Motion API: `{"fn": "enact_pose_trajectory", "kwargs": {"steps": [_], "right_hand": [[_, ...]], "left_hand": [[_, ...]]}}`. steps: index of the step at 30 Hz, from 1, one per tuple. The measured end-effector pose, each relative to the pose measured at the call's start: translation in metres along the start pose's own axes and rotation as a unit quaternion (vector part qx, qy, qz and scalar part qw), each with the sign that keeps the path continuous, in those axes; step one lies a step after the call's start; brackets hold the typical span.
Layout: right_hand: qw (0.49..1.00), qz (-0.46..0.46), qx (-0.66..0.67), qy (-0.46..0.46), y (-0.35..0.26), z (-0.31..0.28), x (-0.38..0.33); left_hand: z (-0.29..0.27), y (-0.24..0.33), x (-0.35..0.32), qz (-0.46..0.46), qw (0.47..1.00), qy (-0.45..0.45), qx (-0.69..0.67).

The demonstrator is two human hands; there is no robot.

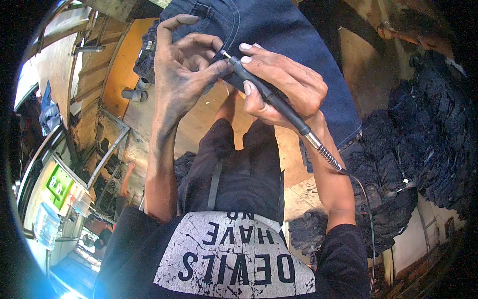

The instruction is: The person uses a handheld seam ripper to remove stitching along the seams of dark denim jeans. They repeatedly pick up jeans from a pile, work along the seams, and place the jeans back down.

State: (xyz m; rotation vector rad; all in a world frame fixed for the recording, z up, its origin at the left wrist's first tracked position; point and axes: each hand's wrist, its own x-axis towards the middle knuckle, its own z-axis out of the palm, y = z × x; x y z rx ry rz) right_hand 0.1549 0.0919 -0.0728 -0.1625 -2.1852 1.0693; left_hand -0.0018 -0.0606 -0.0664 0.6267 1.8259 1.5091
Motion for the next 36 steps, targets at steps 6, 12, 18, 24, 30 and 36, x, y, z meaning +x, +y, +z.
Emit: {"fn": "enact_pose_trajectory", "kwargs": {"steps": [6,12,18,24,30,36], "right_hand": [[1.000,0.014,0.005,0.002,0.0020,-0.0011,-0.0017],[1.000,0.019,0.015,0.007,0.0038,-0.0015,-0.0021],[0.999,0.031,0.016,0.011,0.0064,-0.0021,-0.0031],[0.999,0.035,0.024,0.028,0.0081,-0.0007,-0.0025],[0.997,0.050,0.040,0.044,0.0088,-0.0007,-0.0018],[0.996,0.063,0.037,0.041,0.0092,-0.0012,-0.0022]], "left_hand": [[0.0020,-0.0024,-0.0012,0.026,0.999,-0.015,0.031],[0.0040,-0.0033,-0.0029,0.017,1.000,0.016,-0.014],[0.0040,-0.0052,-0.0027,0.023,0.999,0.007,-0.039],[0.0048,-0.0037,-0.0035,0.011,0.999,0.006,-0.043],[0.0032,-0.0021,-0.0033,0.013,1.000,-0.008,-0.017],[0.0045,-0.0023,-0.0040,0.026,1.000,-0.001,0.006]]}}
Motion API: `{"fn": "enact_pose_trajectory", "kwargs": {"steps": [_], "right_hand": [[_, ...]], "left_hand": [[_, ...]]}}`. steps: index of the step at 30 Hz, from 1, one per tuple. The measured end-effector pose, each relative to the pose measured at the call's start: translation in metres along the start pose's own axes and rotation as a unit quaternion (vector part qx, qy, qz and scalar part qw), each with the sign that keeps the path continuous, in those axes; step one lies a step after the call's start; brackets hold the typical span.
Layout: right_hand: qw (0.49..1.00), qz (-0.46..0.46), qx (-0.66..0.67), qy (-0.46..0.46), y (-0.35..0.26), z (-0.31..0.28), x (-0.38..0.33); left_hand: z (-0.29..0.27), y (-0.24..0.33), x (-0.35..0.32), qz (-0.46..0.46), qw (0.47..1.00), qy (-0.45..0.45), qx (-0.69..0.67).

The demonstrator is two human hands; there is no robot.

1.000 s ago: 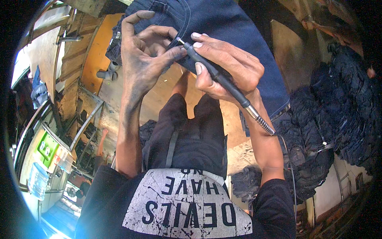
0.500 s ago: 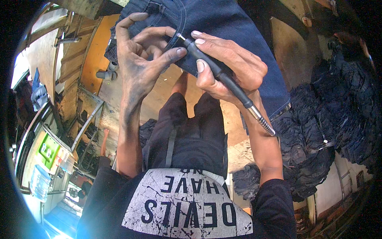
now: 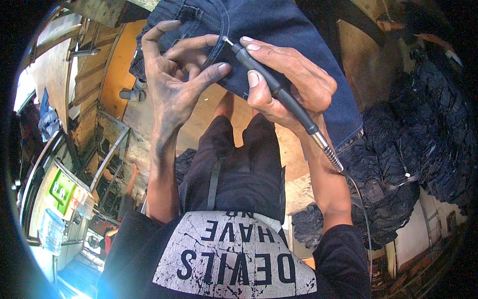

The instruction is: The person uses a handheld seam ripper to remove stitching along the seams of dark denim jeans. They repeatedly pick up jeans from a pile, work along the seams, and place the jeans back down.

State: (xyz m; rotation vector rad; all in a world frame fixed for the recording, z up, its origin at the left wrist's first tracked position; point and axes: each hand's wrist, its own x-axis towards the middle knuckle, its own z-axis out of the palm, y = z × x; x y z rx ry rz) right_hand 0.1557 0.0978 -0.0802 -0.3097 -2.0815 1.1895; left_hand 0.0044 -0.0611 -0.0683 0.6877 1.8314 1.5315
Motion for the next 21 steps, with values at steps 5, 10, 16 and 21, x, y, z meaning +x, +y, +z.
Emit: {"fn": "enact_pose_trajectory", "kwargs": {"steps": [5,10,16,21], "right_hand": [[1.000,0.009,-0.006,-0.013,-0.0013,-0.0010,-0.0012],[1.000,0.015,-0.001,0.003,0.0001,-0.0006,-0.0001],[0.999,0.045,-0.014,-0.008,-0.0046,-0.0032,0.0002],[0.996,0.076,-0.035,-0.014,-0.0078,-0.0035,0.0025]], "left_hand": [[0.0011,0.0009,-0.0017,-0.005,1.000,0.006,-0.016],[0.0010,-0.0008,-0.0015,-0.002,1.000,0.006,-0.016],[0.0014,-0.0019,-0.0012,-0.001,1.000,0.007,-0.021],[0.0014,-0.0001,-0.0012,-0.010,1.000,0.007,-0.020]]}}
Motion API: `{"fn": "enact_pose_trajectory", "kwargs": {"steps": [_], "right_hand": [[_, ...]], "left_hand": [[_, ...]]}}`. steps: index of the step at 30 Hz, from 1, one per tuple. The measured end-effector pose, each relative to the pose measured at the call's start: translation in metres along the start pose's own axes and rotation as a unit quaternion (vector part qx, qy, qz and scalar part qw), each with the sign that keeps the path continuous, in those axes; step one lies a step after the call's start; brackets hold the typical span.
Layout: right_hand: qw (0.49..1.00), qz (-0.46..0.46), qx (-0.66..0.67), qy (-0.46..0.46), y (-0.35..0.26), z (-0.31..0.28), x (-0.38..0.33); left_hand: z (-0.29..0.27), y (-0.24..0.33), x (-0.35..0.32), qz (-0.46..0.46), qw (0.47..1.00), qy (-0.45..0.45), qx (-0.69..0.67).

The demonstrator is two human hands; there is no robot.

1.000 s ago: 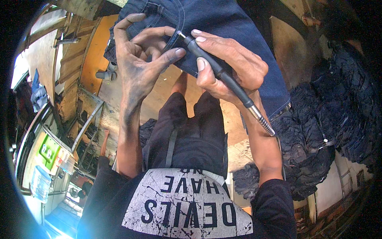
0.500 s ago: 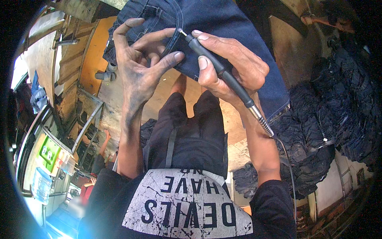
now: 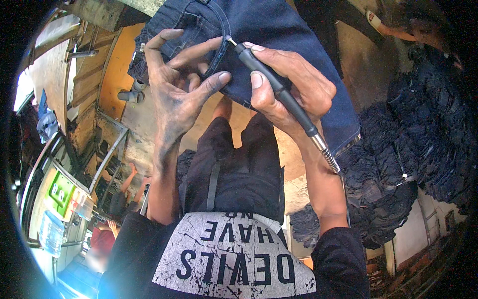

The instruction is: The person uses a handheld seam ripper to remove stitching along the seams of dark denim jeans. They repeatedly pick up jeans from a pile, work along the seams, and place the jeans back down.

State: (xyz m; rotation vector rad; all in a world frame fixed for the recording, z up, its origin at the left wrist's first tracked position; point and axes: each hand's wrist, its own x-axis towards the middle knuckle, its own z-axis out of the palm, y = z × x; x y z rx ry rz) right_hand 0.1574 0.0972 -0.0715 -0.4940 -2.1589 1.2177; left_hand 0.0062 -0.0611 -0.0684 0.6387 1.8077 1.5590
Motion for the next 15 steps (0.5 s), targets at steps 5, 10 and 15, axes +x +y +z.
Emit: {"fn": "enact_pose_trajectory", "kwargs": {"steps": [5,10,15], "right_hand": [[1.000,0.013,-0.009,0.000,-0.0013,0.0009,0.0019],[1.000,0.020,0.007,0.021,-0.0012,0.0040,0.0059],[0.999,0.022,0.009,0.026,-0.0031,0.0051,0.0077]], "left_hand": [[0.0007,-0.0025,0.0013,0.001,1.000,-0.006,-0.025],[-0.0015,-0.0054,0.0005,-0.002,1.000,-0.013,-0.012],[-0.0011,-0.0067,0.0006,0.006,1.000,-0.023,-0.019]]}}
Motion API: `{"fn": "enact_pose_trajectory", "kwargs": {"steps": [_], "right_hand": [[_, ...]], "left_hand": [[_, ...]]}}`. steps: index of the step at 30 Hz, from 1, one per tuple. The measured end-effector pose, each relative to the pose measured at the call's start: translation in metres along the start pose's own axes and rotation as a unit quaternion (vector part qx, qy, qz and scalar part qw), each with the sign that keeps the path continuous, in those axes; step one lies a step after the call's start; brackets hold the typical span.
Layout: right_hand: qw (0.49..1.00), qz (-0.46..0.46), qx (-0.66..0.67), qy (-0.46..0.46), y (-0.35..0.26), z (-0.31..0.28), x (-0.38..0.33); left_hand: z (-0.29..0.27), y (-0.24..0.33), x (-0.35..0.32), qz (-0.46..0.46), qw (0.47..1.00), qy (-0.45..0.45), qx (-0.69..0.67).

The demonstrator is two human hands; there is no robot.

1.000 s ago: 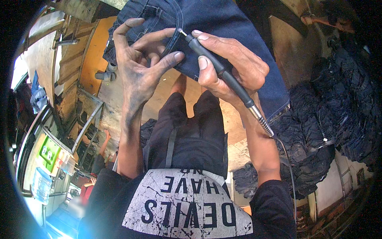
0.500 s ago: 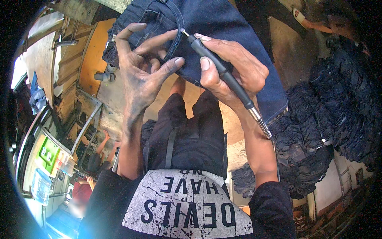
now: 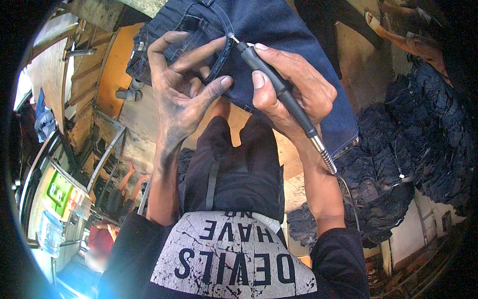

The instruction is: The person uses a handheld seam ripper to remove stitching along the seams of dark denim jeans. They repeatedly pick up jeans from a pile, work along the seams, and place the jeans back down.

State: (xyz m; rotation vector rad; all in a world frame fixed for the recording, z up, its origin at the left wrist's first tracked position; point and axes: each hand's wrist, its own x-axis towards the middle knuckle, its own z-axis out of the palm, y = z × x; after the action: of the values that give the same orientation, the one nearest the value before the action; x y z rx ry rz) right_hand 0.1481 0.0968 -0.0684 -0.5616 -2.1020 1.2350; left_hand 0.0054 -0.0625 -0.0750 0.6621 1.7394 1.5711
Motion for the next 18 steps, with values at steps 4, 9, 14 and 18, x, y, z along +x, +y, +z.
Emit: {"fn": "enact_pose_trajectory", "kwargs": {"steps": [4,9,14,18], "right_hand": [[1.000,-0.001,-0.012,0.003,-0.0001,0.0000,-0.0004],[1.000,-0.002,-0.001,0.003,-0.0019,-0.0012,-0.0010],[1.000,0.024,0.002,-0.003,-0.0039,-0.0009,0.0009],[0.997,0.066,-0.023,-0.035,-0.0069,-0.0017,0.0002]], "left_hand": [[-0.0001,0.0001,-0.0017,-0.002,1.000,-0.007,0.016],[-0.0002,0.0002,-0.0047,-0.005,0.999,-0.019,0.027],[0.0010,0.0040,-0.0027,-0.026,0.999,-0.018,0.013],[0.0046,0.0060,-0.0023,-0.025,1.000,-0.007,0.011]]}}
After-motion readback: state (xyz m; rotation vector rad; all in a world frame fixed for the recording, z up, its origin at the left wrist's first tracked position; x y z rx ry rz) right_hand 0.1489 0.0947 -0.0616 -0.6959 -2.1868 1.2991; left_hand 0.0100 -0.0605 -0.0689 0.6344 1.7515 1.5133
